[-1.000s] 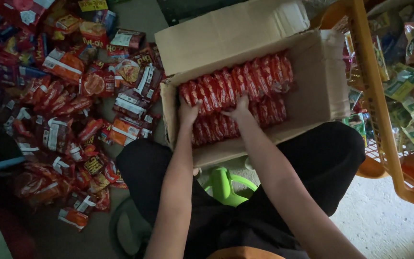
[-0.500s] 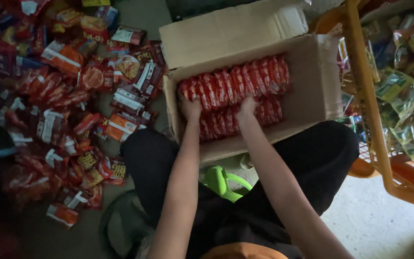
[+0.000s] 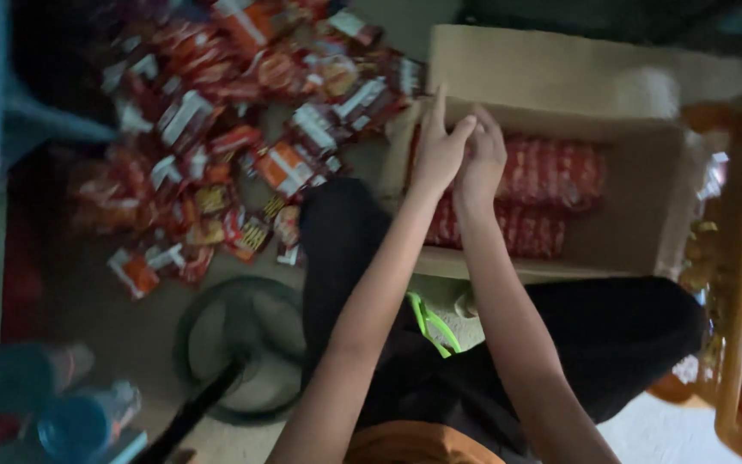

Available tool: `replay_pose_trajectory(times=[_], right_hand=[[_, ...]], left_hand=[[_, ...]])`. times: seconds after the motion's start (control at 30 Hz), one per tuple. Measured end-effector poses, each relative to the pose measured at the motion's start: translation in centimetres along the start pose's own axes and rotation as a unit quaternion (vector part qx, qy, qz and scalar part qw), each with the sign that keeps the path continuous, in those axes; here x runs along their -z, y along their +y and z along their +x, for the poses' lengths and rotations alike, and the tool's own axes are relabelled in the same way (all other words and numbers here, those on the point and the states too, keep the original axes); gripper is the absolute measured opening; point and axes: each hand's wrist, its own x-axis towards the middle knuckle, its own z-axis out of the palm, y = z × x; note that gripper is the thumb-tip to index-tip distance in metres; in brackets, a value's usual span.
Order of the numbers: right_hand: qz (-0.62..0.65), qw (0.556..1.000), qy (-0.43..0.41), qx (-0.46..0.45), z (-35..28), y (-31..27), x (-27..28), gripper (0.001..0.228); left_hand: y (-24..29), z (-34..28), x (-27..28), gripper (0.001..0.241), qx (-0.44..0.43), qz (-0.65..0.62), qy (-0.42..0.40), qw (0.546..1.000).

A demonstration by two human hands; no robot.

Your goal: Sorting and packing individual packets of instant noodles from a pile on the floor into a cardboard box.

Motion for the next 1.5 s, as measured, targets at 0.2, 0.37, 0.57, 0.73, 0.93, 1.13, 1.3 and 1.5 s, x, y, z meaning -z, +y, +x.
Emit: replay_pose_trajectory(times=[0.2, 0.37, 0.57, 0.73, 0.93, 1.13, 1.3, 1.5], right_hand=[[-0.076, 0.982, -0.142, 0.099, -3.2, 7.2, -14.6, 0.023], [-0.045, 0.958, -0.281, 0.029, -15.3, 12.9, -27.2, 0.032], [-0.34, 0.881, -0.327, -0.031, -13.8, 31.7, -25.8, 0.029], [-0.478, 0.832, -0.28, 0.041, -4.4, 51.4, -15.3, 0.023], [-0.607, 0.755, -0.219, -0.114, 3.0, 60.2, -9.4, 0.024], [-0.402, 0.874, -0.262, -0.072, 6.7, 60.8, -12.7, 0.065], [-0.462, 0.839, -0.238, -0.16, 4.8, 55.1, -14.8, 0.06], [-0.137, 0.867, -0.327, -0.351, 1.1, 38.1, -26.9, 0.042]], left_hand=[[2.6, -7.3, 15.0, 0.046, -0.264, -0.159, 0.133, 0.942], [-6.6, -12.1, 31.4, 0.053, -0.131, -0.165, 0.346, 0.914], [-25.2, -12.6, 38.6, 0.049, 0.082, -0.263, 0.35, 0.895], [-40.0, -4.2, 38.0, 0.041, 0.145, -0.178, 0.298, 0.927], [-46.1, 4.9, 38.0, 0.053, 0.214, -0.013, 0.286, 0.934], [-50.9, 8.0, 38.0, 0.075, 0.271, -0.155, 0.319, 0.895], [-41.6, 4.8, 37.6, 0.094, 0.391, -0.215, 0.272, 0.853], [-27.7, -1.9, 39.8, 0.096, 0.256, -0.246, 0.358, 0.863]])
